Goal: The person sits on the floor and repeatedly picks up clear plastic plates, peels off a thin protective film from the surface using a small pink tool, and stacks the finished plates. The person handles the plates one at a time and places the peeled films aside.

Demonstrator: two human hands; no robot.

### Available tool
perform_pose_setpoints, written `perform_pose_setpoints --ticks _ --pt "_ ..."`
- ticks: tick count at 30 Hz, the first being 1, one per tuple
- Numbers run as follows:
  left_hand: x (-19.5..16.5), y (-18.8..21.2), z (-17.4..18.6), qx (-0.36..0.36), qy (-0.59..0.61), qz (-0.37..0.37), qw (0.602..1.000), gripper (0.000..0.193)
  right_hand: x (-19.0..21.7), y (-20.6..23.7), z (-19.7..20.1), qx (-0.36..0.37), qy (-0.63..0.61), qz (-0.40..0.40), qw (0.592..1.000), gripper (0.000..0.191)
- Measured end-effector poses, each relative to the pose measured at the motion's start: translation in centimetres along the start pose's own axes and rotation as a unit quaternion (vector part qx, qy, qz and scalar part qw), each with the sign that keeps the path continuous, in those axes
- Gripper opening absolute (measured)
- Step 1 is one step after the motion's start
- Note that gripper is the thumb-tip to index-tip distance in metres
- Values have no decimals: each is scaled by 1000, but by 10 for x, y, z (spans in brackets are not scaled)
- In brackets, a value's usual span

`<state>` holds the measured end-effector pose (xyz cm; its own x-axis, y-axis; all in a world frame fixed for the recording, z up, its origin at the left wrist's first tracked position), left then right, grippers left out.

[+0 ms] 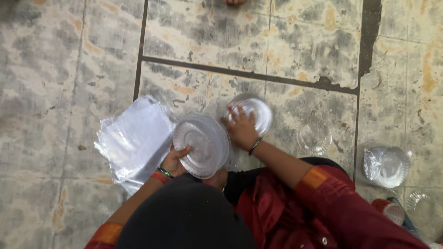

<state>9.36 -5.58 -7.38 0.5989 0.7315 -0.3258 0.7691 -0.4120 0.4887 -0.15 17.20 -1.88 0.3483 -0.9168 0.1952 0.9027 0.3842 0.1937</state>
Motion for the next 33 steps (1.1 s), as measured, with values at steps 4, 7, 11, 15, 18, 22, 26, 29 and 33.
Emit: perform_pose_setpoints --ticks 4,7,11,15,18,22,26,29,33 --pt "2 -2 7 -12 -4 10 1000 63 -46 10 11 0 41 -34 999 53" --pt "3 -4 6 -15 1 14 1000 62 -77 11 30 -29 36 -65 997 54" --pt "2 -5 2 -7 -4 4 1000 62 -96 20 48 -80 25 -80 993 54" --pt "2 -4 3 -12 -6 3 1000 59 -75 37 51 -163 62 7 985 57" --pt "2 -4 4 -6 6 -5 1000 59 -47 41 5 108 3 71 992 39" --pt "2 -3 2 -12 9 -11 1000 58 -45 36 -14 106 -48 -55 992 34" --pt "0 0 -12 -36 -10 -30 999 58 -64 27 26 -178 -169 -53 968 62" --pt "-14 1 -28 -99 -121 -106 982 68 -65 41 32 -136 -378 -93 911 57" --pt "-42 -6 -61 -174 -428 -140 876 76 -23 89 32 -84 -545 -7 835 59"
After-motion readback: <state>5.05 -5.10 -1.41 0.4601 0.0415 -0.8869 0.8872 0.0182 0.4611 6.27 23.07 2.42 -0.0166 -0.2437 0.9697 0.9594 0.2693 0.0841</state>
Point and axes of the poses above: each hand's wrist, its own y-axis away from the middle knuckle, its own z-axis out of the back of the hand, x = y × z, the point moved 5 cm from there along -y, towards the middle knuckle, and after that the axes turned 1 degree about -z, right-handed, at the moved point
